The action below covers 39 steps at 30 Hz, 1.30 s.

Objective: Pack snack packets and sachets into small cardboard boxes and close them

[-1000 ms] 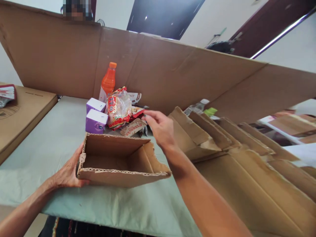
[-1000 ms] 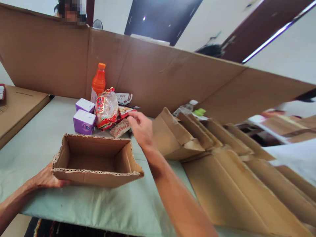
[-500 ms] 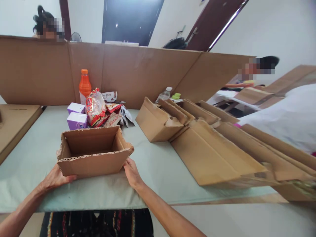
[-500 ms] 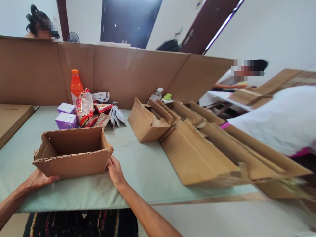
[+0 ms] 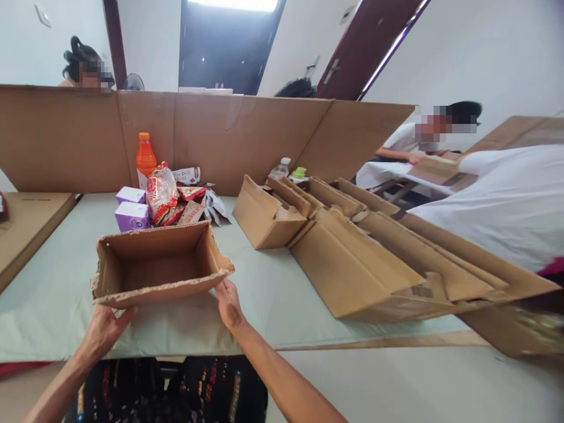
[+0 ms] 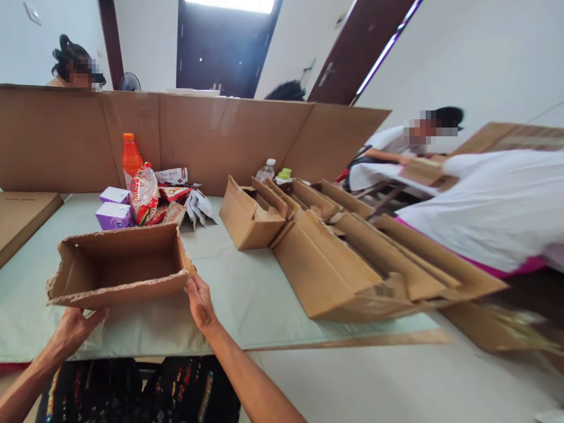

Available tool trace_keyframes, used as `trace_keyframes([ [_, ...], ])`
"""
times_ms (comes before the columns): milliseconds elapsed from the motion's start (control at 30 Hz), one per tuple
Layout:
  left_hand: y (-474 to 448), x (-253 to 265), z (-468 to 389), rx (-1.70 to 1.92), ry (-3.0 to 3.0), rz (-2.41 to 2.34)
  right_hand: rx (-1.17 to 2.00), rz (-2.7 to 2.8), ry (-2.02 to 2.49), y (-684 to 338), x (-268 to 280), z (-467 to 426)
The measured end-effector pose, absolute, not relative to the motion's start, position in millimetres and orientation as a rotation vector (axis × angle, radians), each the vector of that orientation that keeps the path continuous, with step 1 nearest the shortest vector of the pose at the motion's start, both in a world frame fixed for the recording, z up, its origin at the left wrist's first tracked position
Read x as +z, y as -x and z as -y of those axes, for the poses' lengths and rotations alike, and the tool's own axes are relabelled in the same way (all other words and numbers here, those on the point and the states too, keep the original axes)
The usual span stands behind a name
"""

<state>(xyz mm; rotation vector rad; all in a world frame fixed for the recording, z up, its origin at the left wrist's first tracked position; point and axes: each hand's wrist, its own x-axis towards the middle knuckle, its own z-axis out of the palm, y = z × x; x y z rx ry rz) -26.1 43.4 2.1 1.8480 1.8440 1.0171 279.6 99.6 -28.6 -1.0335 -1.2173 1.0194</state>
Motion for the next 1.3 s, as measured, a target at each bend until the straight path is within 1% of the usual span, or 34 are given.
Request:
trace_keyframes([
  [267, 3.1, 13.5, -61.9, 1.088, -1.835, -1.867, 0.984, 1.291, 1.048, -278.7, -24.4, -104.4],
  [867, -0.4, 13.9, -61.0, 1.128, -1.768, -1.903, 1.012, 1.289, 1.094, -281.4, -24.7, -103.1],
  [1300, -2.4, 18.1, -60.1, 1.095, -1.76, -1.915, 1.043, 1.272, 1.111, -282.1, -25.3, -103.9],
])
